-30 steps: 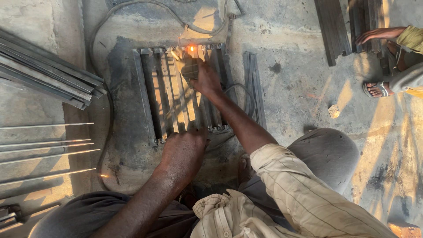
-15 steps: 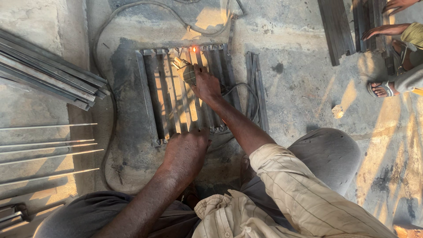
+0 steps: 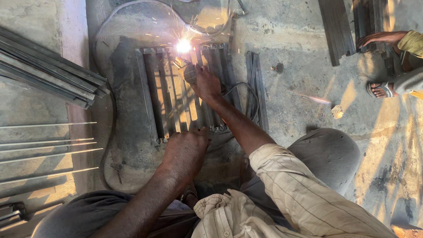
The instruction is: The person welds a metal grate using a handheld welding torch, creating bright sparks as they join metal bars. The person remains seated on the floor while working on the grate, with additional metal bars and tools visible nearby.
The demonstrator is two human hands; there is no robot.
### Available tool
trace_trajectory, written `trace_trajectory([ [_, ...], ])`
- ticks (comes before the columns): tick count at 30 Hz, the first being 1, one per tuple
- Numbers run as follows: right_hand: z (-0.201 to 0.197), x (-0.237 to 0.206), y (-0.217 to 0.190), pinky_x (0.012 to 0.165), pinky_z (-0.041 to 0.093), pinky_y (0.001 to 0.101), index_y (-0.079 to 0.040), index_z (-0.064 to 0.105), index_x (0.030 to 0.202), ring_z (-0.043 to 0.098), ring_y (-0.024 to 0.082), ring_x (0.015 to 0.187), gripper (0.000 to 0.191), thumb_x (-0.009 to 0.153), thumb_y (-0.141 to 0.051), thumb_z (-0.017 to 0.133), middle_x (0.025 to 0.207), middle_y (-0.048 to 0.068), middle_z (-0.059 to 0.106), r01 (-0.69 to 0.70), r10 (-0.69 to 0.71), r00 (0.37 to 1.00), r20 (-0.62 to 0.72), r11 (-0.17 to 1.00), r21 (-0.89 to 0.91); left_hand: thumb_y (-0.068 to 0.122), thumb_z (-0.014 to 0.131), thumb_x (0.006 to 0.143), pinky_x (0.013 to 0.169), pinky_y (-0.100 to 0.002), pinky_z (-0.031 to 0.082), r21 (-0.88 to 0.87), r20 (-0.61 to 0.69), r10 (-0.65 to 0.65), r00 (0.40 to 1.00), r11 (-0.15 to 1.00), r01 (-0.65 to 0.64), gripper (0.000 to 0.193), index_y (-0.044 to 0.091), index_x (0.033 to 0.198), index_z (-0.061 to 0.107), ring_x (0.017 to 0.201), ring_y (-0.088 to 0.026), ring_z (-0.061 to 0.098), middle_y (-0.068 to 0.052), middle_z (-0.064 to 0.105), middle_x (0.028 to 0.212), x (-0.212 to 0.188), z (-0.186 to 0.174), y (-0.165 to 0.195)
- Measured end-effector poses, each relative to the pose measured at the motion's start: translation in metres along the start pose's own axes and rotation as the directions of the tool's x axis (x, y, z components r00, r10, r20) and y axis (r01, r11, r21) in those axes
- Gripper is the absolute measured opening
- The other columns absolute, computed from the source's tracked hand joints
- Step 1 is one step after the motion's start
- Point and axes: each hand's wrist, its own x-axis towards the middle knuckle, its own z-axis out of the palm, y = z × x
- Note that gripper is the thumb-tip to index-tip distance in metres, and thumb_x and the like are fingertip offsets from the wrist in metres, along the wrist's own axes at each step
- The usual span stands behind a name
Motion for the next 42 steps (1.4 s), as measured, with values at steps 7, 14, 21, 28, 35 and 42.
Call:
trace_trajectory([
  [7, -0.005, -0.001, -0.005, 0.085, 0.058, 0.0499, -0.001, 0.043, 0.149, 0.072, 0.037, 0.099, 0.076, 0.089, -0.037, 0.072, 0.109, 0.02, 0.072, -0.011, 0.012, 1.0, 0.014, 1.0, -0.014, 0.028, 0.056, 0.105, 0.068, -0.034, 0.064, -0.019, 0.052, -0.025, 0.998, 0.999, 0.026, 0.03, 0.002, 0.121, 0.059, 0.081, -0.019, 0.076, -0.014, 0.071, 0.093, 0.001, -0.001, 0.002],
  [14, -0.004, 0.0, -0.009, 0.088, 0.057, 0.0504, -0.002, 0.053, 0.139, 0.071, 0.038, 0.102, 0.071, 0.097, -0.059, 0.059, 0.118, 0.023, 0.071, 0.021, -0.027, 0.988, -0.153, 0.999, -0.041, 0.019, 0.061, 0.1, 0.077, -0.039, 0.062, -0.049, -0.045, -0.012, 0.999, 0.999, 0.01, 0.022, 0.004, 0.116, 0.061, 0.088, -0.023, 0.077, -0.013, 0.072, 0.094, -0.001, -0.002, 0.001],
  [21, 0.004, -0.001, -0.004, 0.087, 0.059, 0.048, -0.006, 0.054, 0.138, 0.071, 0.037, 0.105, 0.053, 0.101, -0.044, 0.06, 0.12, 0.02, 0.07, 0.183, -0.246, 0.934, -0.259, 0.952, -0.245, 0.015, 0.064, 0.097, 0.077, -0.04, 0.061, -0.058, -0.058, -0.016, 0.998, 0.998, 0.013, 0.022, 0.005, 0.116, 0.062, 0.091, -0.024, 0.076, -0.013, 0.072, 0.096, -0.001, -0.003, 0.0],
  [28, -0.002, 0.003, -0.009, 0.083, 0.059, 0.0523, -0.006, 0.054, 0.136, 0.072, 0.041, 0.097, 0.055, 0.096, -0.044, 0.06, 0.12, 0.022, 0.068, -0.065, 0.066, 0.994, -0.091, 0.998, 0.009, 0.011, 0.065, 0.096, 0.07, -0.033, 0.063, 0.073, -0.034, 0.014, 0.999, 0.997, -0.012, 0.028, 0.004, 0.123, 0.06, 0.082, -0.019, 0.076, -0.012, 0.071, 0.092, 0.0, -0.002, 0.0],
  [35, 0.004, 0.004, -0.007, 0.083, 0.059, 0.0542, -0.008, 0.053, 0.135, 0.072, 0.043, 0.098, 0.054, 0.094, -0.043, 0.06, 0.122, 0.021, 0.068, -0.078, 0.078, 0.997, -0.017, 0.997, 0.011, 0.026, 0.059, 0.104, 0.075, -0.038, 0.062, -0.035, -0.015, -0.026, 1.0, 0.999, 0.025, 0.025, 0.007, 0.118, 0.061, 0.087, -0.022, 0.076, -0.011, 0.072, 0.094, 0.0, -0.003, 0.001],
  [42, 0.009, 0.004, -0.002, 0.084, 0.059, 0.0522, -0.005, 0.047, 0.14, 0.07, 0.042, 0.103, 0.064, 0.09, -0.037, 0.07, 0.127, 0.022, 0.063, -0.046, 0.046, 0.999, 0.001, 0.999, -0.016, 0.02, 0.06, 0.099, 0.081, -0.043, 0.059, -0.135, -0.148, -0.019, 0.989, 0.991, -0.001, 0.017, 0.008, 0.112, 0.064, 0.092, -0.025, 0.075, -0.01, 0.074, 0.093, -0.003, -0.004, -0.002],
])
